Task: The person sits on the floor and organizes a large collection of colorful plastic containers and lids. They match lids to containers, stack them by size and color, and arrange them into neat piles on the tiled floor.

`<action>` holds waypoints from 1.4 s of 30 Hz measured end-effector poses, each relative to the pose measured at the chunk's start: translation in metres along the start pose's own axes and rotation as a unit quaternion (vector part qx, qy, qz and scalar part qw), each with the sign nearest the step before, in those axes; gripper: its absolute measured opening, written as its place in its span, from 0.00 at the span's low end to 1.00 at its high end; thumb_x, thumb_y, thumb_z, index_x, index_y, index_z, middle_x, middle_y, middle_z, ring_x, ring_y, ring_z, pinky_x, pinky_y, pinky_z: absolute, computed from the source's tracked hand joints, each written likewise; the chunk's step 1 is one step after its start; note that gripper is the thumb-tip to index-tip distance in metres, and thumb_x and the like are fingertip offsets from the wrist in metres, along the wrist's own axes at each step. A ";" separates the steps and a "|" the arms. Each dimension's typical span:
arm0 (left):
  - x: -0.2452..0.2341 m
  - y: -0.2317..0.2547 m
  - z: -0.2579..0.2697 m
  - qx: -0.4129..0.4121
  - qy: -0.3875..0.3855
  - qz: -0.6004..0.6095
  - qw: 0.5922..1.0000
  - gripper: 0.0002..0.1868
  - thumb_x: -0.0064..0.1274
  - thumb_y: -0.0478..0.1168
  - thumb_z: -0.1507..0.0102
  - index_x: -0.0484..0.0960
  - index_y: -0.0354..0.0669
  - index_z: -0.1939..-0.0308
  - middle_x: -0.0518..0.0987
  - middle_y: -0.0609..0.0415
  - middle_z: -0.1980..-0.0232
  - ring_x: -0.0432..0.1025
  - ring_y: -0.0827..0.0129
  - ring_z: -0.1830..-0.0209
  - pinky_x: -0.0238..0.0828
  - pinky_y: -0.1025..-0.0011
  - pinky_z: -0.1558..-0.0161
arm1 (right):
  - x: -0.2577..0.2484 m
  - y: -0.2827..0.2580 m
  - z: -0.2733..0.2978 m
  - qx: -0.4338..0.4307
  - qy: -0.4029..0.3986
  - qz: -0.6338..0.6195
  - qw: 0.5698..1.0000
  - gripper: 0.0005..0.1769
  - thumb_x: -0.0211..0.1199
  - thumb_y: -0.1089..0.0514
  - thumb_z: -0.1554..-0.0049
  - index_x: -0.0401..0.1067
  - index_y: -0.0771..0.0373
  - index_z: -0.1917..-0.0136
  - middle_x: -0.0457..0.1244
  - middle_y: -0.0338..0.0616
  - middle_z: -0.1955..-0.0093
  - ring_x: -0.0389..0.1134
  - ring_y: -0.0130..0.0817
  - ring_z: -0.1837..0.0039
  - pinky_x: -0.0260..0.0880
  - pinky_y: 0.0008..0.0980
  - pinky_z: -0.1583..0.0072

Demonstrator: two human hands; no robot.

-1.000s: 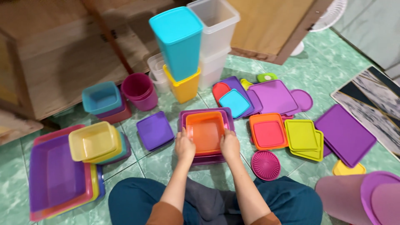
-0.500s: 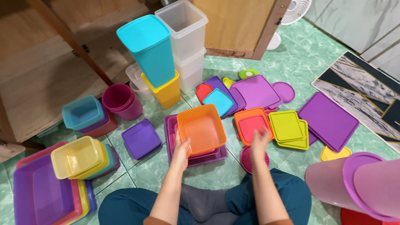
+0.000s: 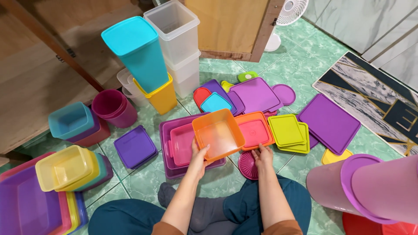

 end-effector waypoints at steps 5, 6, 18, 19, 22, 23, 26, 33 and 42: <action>-0.012 -0.018 -0.011 -0.007 0.021 -0.031 0.999 0.47 0.56 0.43 0.39 0.47 0.71 0.20 0.66 0.47 0.29 0.69 0.53 0.42 0.74 0.52 0.48 | -0.004 0.003 -0.003 -0.040 0.098 0.047 0.993 0.29 0.64 0.57 0.40 0.54 0.58 0.31 0.64 0.50 0.48 0.70 0.40 0.54 0.73 0.39 0.56; -0.014 -0.020 -0.012 0.009 0.015 -0.032 0.999 0.47 0.56 0.43 0.39 0.47 0.69 0.21 0.66 0.50 0.28 0.69 0.55 0.39 0.75 0.53 0.48 | -0.004 0.003 -0.002 -0.045 0.102 0.045 0.993 0.27 0.63 0.54 0.38 0.54 0.58 0.31 0.63 0.51 0.51 0.69 0.40 0.57 0.73 0.38 0.58; -0.020 -0.021 -0.012 0.027 -0.003 -0.018 0.999 0.45 0.55 0.41 0.39 0.48 0.64 0.22 0.64 0.54 0.26 0.67 0.59 0.30 0.77 0.56 0.46 | -0.005 -0.002 0.005 -0.208 0.115 0.140 0.961 0.16 0.61 0.65 0.42 0.61 0.69 0.42 0.65 0.48 0.54 0.70 0.33 0.63 0.73 0.33 0.64; -0.020 -0.021 -0.012 0.028 -0.004 -0.016 0.999 0.45 0.55 0.41 0.39 0.49 0.64 0.22 0.64 0.53 0.26 0.66 0.59 0.30 0.77 0.56 0.46 | -0.002 -0.005 0.007 -0.221 0.093 0.101 0.965 0.15 0.61 0.65 0.42 0.62 0.69 0.43 0.65 0.45 0.53 0.71 0.30 0.61 0.75 0.31 0.63; -0.020 -0.019 -0.012 0.031 -0.005 -0.011 0.999 0.45 0.55 0.41 0.39 0.49 0.64 0.22 0.64 0.53 0.26 0.66 0.59 0.30 0.76 0.56 0.45 | 0.011 -0.018 0.024 -0.276 0.012 0.100 0.956 0.15 0.60 0.68 0.42 0.60 0.68 0.44 0.60 0.44 0.57 0.63 0.30 0.64 0.76 0.34 0.61; -0.021 -0.018 -0.012 0.032 -0.004 -0.011 0.999 0.44 0.55 0.41 0.38 0.49 0.64 0.22 0.64 0.53 0.26 0.66 0.59 0.30 0.76 0.57 0.45 | 0.016 -0.027 0.033 -0.334 0.025 0.144 0.931 0.14 0.61 0.69 0.42 0.61 0.68 0.45 0.61 0.45 0.58 0.65 0.31 0.62 0.74 0.34 0.60; -0.022 -0.020 -0.009 0.028 -0.005 -0.011 1.000 0.44 0.54 0.41 0.38 0.49 0.63 0.22 0.63 0.54 0.26 0.66 0.59 0.30 0.76 0.55 0.44 | 0.032 -0.059 0.066 -0.477 0.048 0.256 0.839 0.10 0.63 0.70 0.43 0.64 0.68 0.49 0.63 0.47 0.58 0.68 0.33 0.59 0.71 0.34 0.57; -0.019 -0.019 -0.012 0.073 -0.012 -0.001 0.997 0.45 0.55 0.40 0.37 0.47 0.61 0.21 0.61 0.53 0.24 0.62 0.61 0.26 0.70 0.60 0.37 | 0.055 -0.103 0.112 -0.646 0.092 0.431 0.623 0.10 0.68 0.71 0.44 0.69 0.66 0.51 0.68 0.51 0.52 0.70 0.42 0.50 0.72 0.38 0.49; -0.018 -0.012 -0.002 0.039 -0.016 -0.032 0.999 0.46 0.55 0.48 0.37 0.45 0.68 0.21 0.60 0.55 0.22 0.62 0.59 0.26 0.72 0.53 0.41 | 0.033 -0.106 0.103 -0.370 -0.073 0.013 0.926 0.25 0.59 0.70 0.39 0.56 0.56 0.32 0.69 0.45 0.44 0.74 0.35 0.52 0.77 0.37 0.54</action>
Point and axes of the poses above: each hand's wrist, its own z-axis away from the middle knuckle, its own x-axis out of the palm, y = z × x, the point moved 1 cm from there along -z, towards the middle knuckle
